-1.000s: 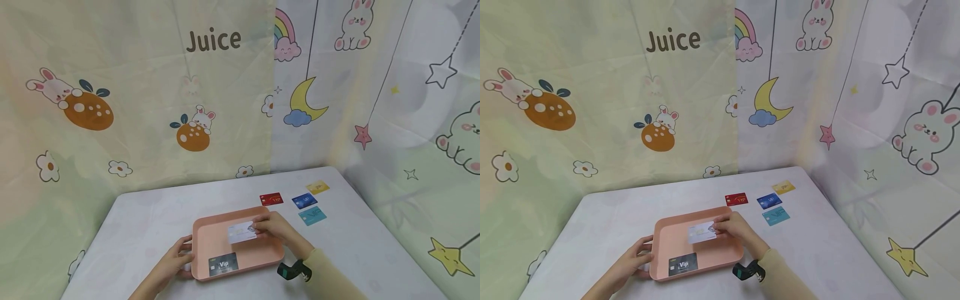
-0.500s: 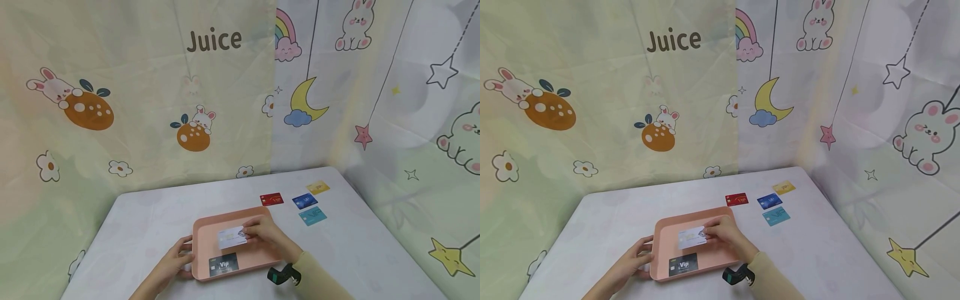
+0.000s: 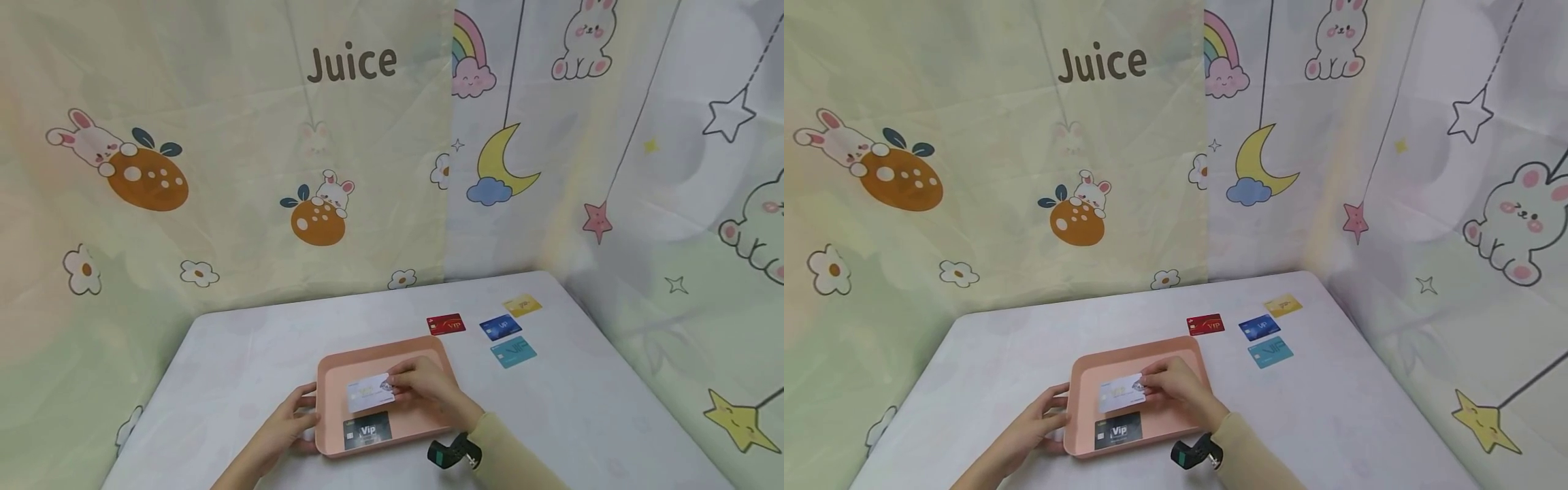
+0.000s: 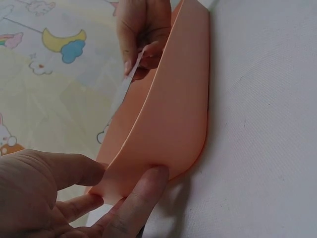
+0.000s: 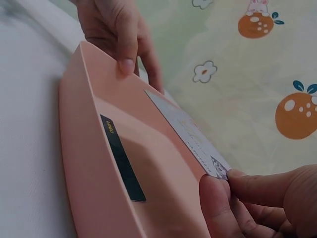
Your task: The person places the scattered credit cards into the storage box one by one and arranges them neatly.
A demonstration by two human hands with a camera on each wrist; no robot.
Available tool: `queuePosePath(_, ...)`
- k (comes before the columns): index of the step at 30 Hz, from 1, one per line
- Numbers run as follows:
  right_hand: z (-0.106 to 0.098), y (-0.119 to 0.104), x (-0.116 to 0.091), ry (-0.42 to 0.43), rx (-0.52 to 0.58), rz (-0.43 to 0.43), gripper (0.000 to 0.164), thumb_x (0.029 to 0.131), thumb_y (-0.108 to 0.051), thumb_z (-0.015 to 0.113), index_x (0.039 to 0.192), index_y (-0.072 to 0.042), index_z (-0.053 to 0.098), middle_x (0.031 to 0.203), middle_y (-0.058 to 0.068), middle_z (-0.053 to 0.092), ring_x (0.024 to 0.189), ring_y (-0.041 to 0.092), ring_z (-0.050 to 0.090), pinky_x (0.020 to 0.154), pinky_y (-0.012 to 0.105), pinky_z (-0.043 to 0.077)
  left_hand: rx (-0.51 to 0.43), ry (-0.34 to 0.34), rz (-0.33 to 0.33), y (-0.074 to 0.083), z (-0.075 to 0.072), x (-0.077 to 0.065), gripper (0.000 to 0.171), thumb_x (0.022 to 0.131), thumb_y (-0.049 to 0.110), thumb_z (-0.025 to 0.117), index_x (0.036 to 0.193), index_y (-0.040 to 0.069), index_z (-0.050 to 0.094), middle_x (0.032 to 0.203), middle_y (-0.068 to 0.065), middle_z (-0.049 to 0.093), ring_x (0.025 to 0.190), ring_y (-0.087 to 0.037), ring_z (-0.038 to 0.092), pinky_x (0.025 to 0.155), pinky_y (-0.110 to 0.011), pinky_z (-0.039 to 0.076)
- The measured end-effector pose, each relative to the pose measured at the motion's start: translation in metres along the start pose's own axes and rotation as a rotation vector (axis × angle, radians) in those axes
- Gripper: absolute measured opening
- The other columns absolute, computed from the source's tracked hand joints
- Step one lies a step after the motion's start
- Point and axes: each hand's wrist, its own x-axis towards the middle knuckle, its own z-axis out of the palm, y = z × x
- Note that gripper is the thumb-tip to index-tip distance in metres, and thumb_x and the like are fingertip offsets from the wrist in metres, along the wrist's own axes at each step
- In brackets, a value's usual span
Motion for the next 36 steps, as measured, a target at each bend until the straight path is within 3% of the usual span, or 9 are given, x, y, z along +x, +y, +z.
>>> queuePosePath(6, 0.008, 0.002, 0.001, -0.003, 0.058, 0.026, 0.022, 0.096, -0.013, 0.073, 0.114, -0.001, 0.075, 0.094, 0.009, 0.072, 0.072, 0.015, 0.069, 0.072, 0.030, 0.064, 0.009, 0.004, -0.008, 0.000, 0.000, 0.000, 0.069, 0.096, 0.007, 0.065, 0.157, 0.002, 0.033, 0.146, -0.032, 0.045, 0.111, -0.030, 0.064, 0.068, -0.046, 0.063)
queuePosePath(17, 0.020, 0.007, 0.003, 0.005, 0.059, 0.009, 0.016, 0.096, -0.010, 0.072, 0.109, -0.002, 0.074, 0.093, 0.009, 0.070, 0.069, 0.013, 0.067, 0.067, 0.026, 0.063, 0.016, 0.032, -0.033, -0.001, 0.002, 0.002, 0.069, 0.095, 0.006, 0.066, 0.156, 0.003, 0.035, 0.145, -0.031, 0.047, 0.113, -0.032, 0.064, 0.068, -0.046, 0.063)
queuePosePath(23, 0.027, 0.005, 0.002, 0.047, 0.079, 0.035, 0.015, 0.095, -0.006, 0.072, 0.108, 0.000, 0.073, 0.089, 0.011, 0.069, 0.064, 0.012, 0.065, 0.063, 0.026, 0.062, 0.016, 0.037, -0.035, -0.001, 0.002, 0.003, 0.070, 0.095, 0.006, 0.066, 0.157, 0.004, 0.035, 0.146, -0.031, 0.046, 0.112, -0.031, 0.064, 0.068, -0.046, 0.063)
queuePosePath(36, 0.034, 0.009, 0.006, 0.142, -0.096, -0.110, 0.004, 0.090, -0.004, 0.076, 0.089, -0.002, 0.073, 0.065, 0.004, 0.065, 0.050, 0.010, 0.055, 0.045, 0.019, 0.050, 0.003, -0.005, -0.018, 0.001, 0.000, 0.001, 0.071, 0.095, 0.008, 0.066, 0.158, 0.004, 0.032, 0.148, -0.032, 0.044, 0.110, -0.029, 0.062, 0.070, -0.046, 0.064)
